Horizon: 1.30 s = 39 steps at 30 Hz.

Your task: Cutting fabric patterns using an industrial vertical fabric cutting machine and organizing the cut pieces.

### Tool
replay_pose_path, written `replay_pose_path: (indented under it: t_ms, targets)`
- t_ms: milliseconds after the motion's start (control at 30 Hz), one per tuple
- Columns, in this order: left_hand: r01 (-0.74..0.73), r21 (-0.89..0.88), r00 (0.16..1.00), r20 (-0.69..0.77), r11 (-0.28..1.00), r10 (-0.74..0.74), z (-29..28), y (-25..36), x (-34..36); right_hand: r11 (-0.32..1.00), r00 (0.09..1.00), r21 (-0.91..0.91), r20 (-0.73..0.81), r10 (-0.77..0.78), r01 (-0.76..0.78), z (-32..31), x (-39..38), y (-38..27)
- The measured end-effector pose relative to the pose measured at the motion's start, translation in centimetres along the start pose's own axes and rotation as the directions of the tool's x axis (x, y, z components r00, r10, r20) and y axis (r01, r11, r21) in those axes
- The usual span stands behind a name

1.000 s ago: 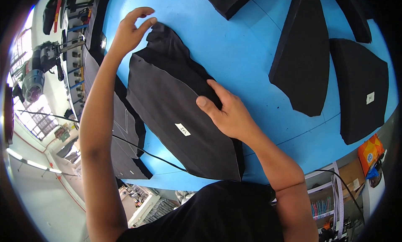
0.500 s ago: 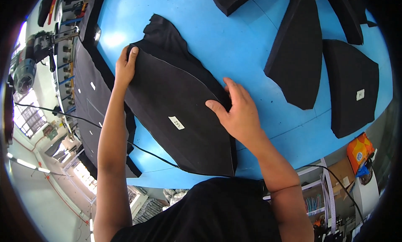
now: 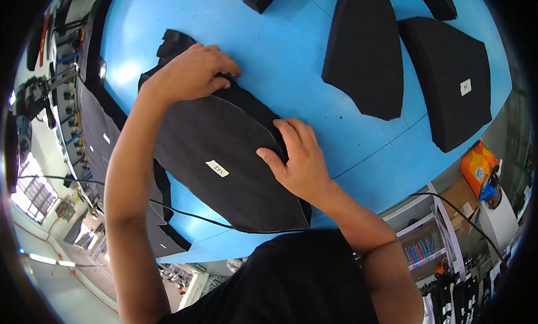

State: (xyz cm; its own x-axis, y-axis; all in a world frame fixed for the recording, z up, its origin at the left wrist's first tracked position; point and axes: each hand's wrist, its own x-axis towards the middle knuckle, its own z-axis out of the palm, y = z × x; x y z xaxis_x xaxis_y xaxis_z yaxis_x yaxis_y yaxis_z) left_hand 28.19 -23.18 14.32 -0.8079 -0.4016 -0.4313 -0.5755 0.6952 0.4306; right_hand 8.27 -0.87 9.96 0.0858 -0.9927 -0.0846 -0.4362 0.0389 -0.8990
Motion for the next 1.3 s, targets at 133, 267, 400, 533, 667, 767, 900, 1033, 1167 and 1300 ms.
replay_pose_path:
  t_ms: [133,267,400,533,667,767,900,1033,1167,1300]
  targets:
    - [0.105,0.102,0.942,0.309,0.989,-0.132,-0.3,0.6,1.4,1.000,0.999,-0.004,-0.032,0.028,-0.028,0.0,0.4,-0.5]
    - [-0.045,-0.023,0.994,0.096,0.999,0.047,0.2,0.0,-0.7,0.996,0.999,0.086,-0.021,0.024,-0.022,0.3,1.0,-0.4]
    - [0.051,-0.079,0.988,0.149,0.996,-0.039,-0.4,0.9,-1.5,0.981,1.000,0.192,0.018,-0.002,-0.002,0.3,0.9,-0.3]
    - [0.066,-0.120,0.994,0.091,0.991,-0.056,-0.6,1.0,-1.7,0.977,0.997,0.198,-0.005,-0.076,0.075,0.5,0.7,-0.1]
    - [0.043,0.025,0.988,-0.147,0.999,-0.039,0.3,-0.8,-0.7,0.998,0.996,-0.008,-0.053,-0.068,0.068,0.6,1.5,0.2]
    - [0.069,0.041,0.965,-0.256,0.997,-0.056,-1.1,-2.1,-1.3,0.992,0.991,-0.015,-0.052,-0.126,0.125,-0.6,1.2,-1.0]
    - [0.146,0.049,0.941,-0.314,0.988,-0.123,-1.9,-4.8,-4.0,0.927,0.916,-0.010,0.156,-0.369,0.375,-0.7,0.9,-3.2]
    - [0.221,0.083,0.916,-0.360,0.972,-0.177,-0.7,-7.8,-4.3,0.823,0.789,-0.110,0.379,-0.483,0.557,1.0,2.6,-3.7]
    - [0.242,0.113,0.948,-0.240,0.964,-0.210,-0.7,-9.1,-3.7,0.743,0.795,-0.371,0.497,-0.347,0.556,2.5,3.2,-1.9]
    - [0.367,-0.018,0.699,-0.654,0.930,-0.289,-0.5,-9.9,-5.8,0.752,0.809,-0.369,0.462,-0.362,0.547,2.6,3.3,-2.5]
